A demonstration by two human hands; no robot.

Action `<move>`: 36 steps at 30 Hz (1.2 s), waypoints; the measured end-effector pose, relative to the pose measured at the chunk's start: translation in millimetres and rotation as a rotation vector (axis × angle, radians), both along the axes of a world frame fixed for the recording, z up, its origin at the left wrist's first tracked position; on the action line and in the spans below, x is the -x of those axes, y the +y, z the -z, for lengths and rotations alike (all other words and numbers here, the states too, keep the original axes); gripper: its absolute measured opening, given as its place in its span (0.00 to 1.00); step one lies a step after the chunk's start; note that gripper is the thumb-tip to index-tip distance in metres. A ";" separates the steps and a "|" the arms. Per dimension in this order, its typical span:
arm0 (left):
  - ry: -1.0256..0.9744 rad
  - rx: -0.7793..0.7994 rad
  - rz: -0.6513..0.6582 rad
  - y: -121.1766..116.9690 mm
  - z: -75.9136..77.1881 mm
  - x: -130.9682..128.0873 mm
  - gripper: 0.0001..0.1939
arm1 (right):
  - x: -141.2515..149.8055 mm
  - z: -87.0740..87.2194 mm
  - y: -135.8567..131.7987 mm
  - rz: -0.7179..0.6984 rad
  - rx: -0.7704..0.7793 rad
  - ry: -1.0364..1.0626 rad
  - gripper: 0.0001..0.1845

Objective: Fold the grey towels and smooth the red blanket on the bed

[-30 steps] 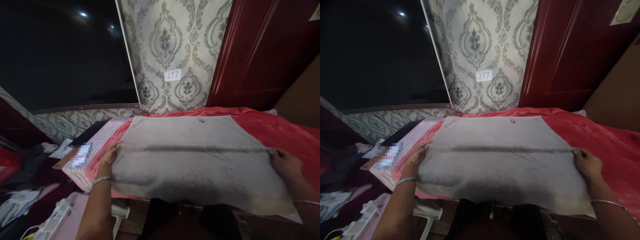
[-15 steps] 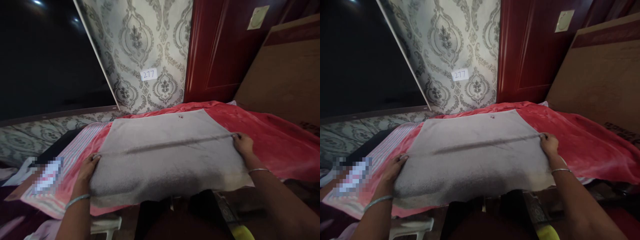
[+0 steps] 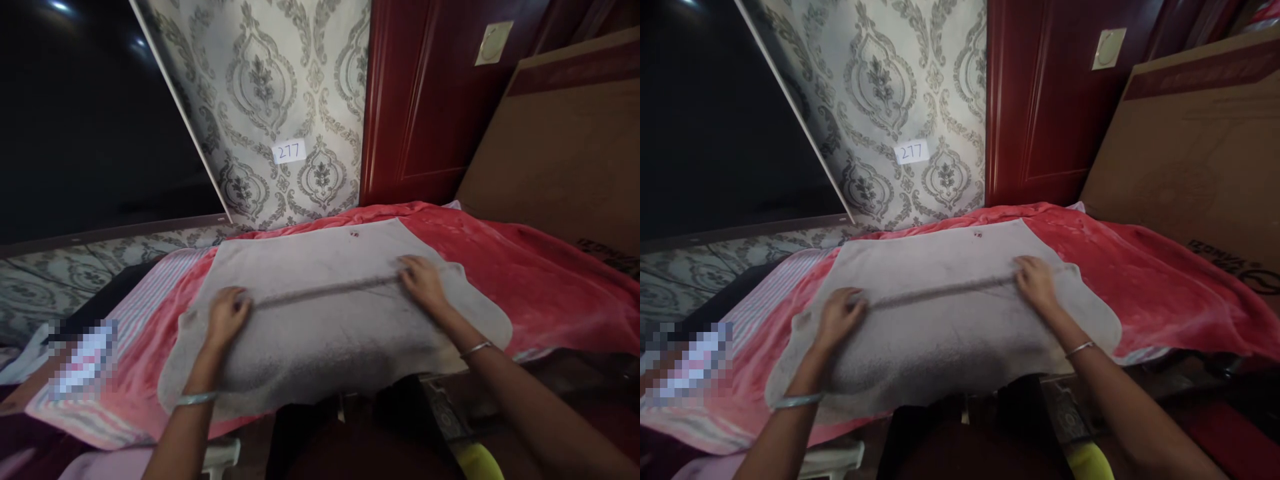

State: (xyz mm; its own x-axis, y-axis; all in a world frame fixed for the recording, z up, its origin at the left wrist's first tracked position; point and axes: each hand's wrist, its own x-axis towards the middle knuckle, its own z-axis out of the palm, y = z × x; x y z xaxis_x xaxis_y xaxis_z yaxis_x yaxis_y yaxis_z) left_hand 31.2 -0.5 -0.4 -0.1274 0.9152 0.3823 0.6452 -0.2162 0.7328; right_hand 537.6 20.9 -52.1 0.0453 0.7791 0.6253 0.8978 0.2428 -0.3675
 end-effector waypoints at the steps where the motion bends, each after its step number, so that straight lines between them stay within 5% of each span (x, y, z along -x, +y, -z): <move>1: 0.063 -0.006 0.079 7.0 3.7 -22.0 0.16 | 25.4 -1.7 1.5 -0.110 0.004 -0.029 0.21; 3: 0.368 -0.070 0.293 18.7 10.4 -66.6 0.18 | 74.4 -4.3 4.1 -0.285 0.024 -0.097 0.21; 7: 0.628 -0.134 0.376 30.0 22.3 -129.5 0.19 | 139.6 -4.1 6.9 -0.375 0.082 -0.185 0.21; 15: 0.699 -0.096 0.328 34.0 39.8 -137.1 0.11 | 147.5 5.6 10.8 -0.303 0.195 -0.219 0.11; 24: 0.701 -0.062 0.281 33.0 32.4 -103.8 0.12 | 78.8 2.2 10.8 -0.193 0.232 -0.263 0.11; 36: 0.643 -0.110 0.129 31.6 34.5 41.2 0.15 | -68.9 6.0 -15.9 0.205 0.245 -0.187 0.16</move>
